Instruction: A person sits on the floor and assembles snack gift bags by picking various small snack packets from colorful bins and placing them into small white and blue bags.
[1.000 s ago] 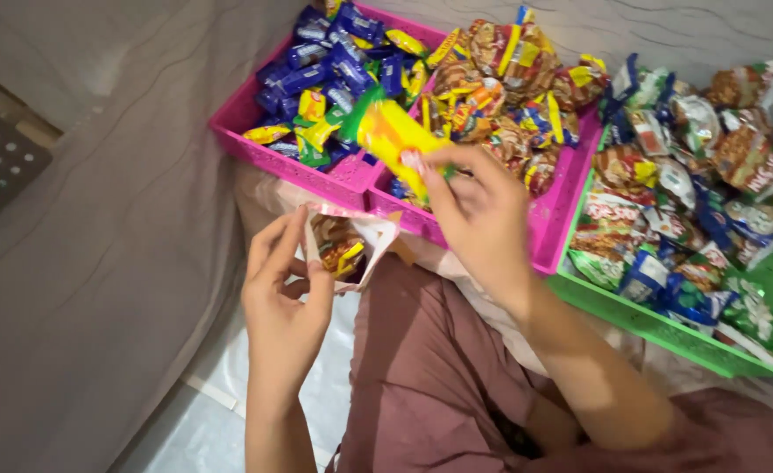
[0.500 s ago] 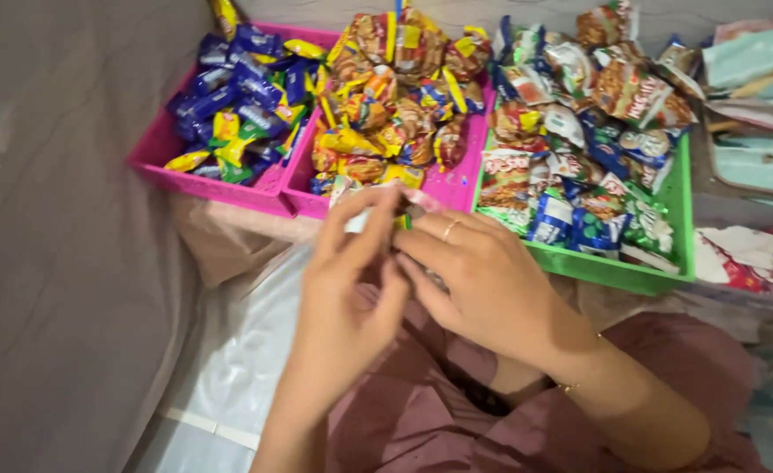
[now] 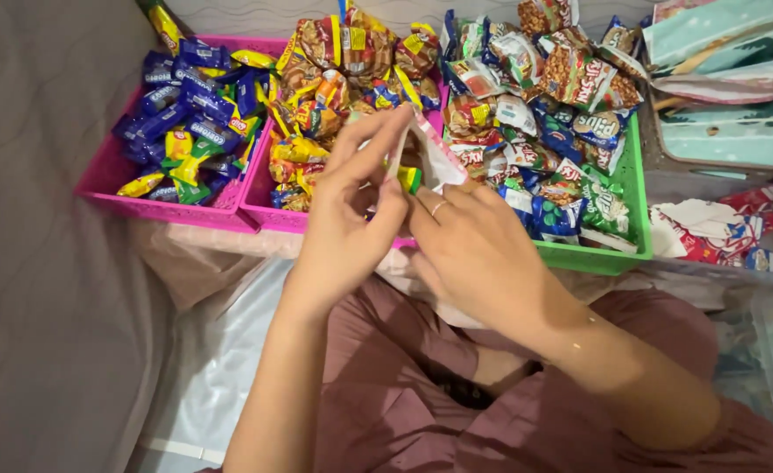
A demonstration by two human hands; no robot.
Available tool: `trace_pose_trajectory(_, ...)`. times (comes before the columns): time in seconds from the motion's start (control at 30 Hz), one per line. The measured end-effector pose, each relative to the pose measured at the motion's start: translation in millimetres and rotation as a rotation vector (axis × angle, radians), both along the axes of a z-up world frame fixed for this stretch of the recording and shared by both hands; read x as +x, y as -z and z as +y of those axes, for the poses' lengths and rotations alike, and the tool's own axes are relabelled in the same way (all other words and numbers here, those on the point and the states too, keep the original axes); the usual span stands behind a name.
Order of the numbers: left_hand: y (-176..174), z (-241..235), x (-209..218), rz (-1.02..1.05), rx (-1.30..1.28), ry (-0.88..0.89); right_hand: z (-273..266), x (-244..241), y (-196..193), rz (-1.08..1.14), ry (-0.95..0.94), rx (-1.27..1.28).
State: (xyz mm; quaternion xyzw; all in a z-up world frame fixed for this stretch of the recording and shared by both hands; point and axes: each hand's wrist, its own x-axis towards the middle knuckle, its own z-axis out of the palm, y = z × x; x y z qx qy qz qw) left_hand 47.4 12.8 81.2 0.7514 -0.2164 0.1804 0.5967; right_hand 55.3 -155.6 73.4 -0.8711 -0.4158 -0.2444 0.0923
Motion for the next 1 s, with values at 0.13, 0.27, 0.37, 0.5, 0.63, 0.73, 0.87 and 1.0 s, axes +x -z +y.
trace_pose_trajectory(0.13,54,6,30,-0.031,-0.136,0.037,6,38,54,-0.160,0.134,-0.155)
trace_pose_trajectory(0.27,83,14,33,0.026,-0.147,0.009,12,42,55,-0.166,0.176,-0.092)
trace_pose_trajectory(0.37,91,18,33,0.046,-0.126,-0.041,13,49,58,-0.217,0.213,-0.066)
trace_pose_trajectory(0.5,93,18,33,0.071,-0.131,-0.062,10,57,80,-0.304,0.211,-0.174)
trace_pose_trajectory(0.63,93,19,37,0.064,-0.141,-0.066,5,75,106,-0.375,0.273,-0.231)
trace_pose_trajectory(0.73,94,17,36,0.033,-0.090,-0.086,3,76,112,-0.365,0.247,-0.207)
trace_pose_trajectory(0.87,57,3,12,-0.047,0.116,-0.181,-1,71,99,-0.281,0.257,-0.242)
trace_pose_trajectory(1.0,38,-4,-2,-0.205,0.549,-0.293,-4,80,111,-0.151,0.200,-0.129)
